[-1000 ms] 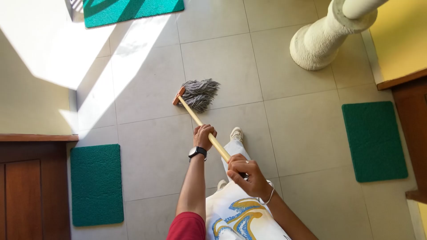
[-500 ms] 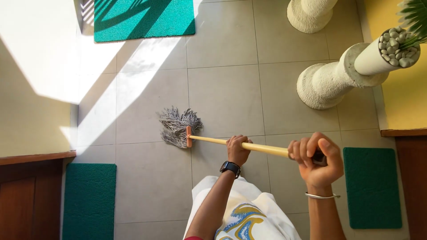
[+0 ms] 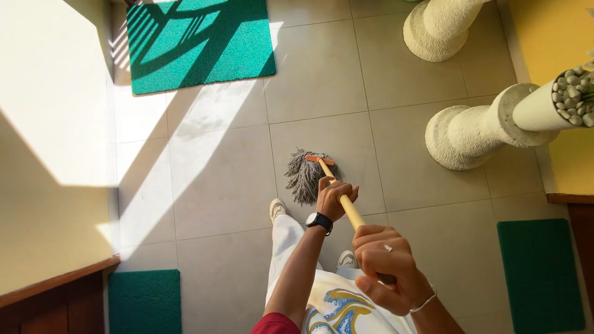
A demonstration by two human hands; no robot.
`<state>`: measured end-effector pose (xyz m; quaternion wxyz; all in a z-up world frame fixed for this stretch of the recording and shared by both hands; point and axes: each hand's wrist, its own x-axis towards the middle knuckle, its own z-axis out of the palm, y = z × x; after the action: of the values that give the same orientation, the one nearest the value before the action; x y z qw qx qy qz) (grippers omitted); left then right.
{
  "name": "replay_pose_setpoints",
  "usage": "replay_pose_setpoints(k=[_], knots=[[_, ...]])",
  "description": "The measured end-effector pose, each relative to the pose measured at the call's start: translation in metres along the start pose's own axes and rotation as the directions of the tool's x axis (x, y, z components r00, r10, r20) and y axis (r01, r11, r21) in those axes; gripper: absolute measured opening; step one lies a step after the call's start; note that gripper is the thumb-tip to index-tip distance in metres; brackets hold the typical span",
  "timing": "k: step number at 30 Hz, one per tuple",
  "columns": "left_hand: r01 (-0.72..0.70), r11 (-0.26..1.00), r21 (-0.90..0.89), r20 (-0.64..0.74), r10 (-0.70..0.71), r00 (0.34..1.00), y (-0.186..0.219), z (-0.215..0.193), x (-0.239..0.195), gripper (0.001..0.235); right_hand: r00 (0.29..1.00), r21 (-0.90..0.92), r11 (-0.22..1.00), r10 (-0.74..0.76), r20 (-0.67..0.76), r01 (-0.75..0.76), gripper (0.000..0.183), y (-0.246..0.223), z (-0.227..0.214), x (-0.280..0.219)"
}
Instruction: Mopping the tiled floor in a room with plants and mats.
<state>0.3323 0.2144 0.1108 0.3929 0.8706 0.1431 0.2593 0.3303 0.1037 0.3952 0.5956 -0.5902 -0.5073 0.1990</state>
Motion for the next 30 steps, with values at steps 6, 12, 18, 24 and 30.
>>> replay_pose_setpoints(k=[6, 12, 18, 24, 30], knots=[[-0.042, 0.999, 0.033, -0.066, 0.044, 0.997, -0.077, -0.070, 0.054, 0.041, 0.999, 0.066, 0.998, 0.009, 0.049, -0.012, 0.030, 0.028, 0.071, 0.087], [-0.013, 0.976, 0.215, -0.045, 0.023, 0.999, -0.156, -0.108, 0.101, 0.040, 0.994, 0.055, 0.997, 0.041, 0.106, -0.047, 0.027, 0.057, 0.094, 0.140], [0.098, 0.962, 0.254, -0.036, -0.092, 0.995, -0.188, -0.143, 0.122, 0.024, 0.994, 0.054, 0.999, 0.007, -0.111, -0.001, 0.028, 0.099, 0.100, 0.158], [0.093, 0.991, 0.099, 0.093, -0.102, 0.990, -0.171, -0.126, 0.151, 0.024, 0.937, 0.286, 0.954, 0.020, -0.350, 0.086, 0.040, 0.115, 0.043, 0.187], [0.118, 0.992, -0.045, 0.269, -0.101, 0.958, -0.161, -0.042, 0.187, 0.025, 0.785, 0.420, 0.900, 0.175, -0.595, 0.118, 0.030, 0.123, -0.051, 0.205]])
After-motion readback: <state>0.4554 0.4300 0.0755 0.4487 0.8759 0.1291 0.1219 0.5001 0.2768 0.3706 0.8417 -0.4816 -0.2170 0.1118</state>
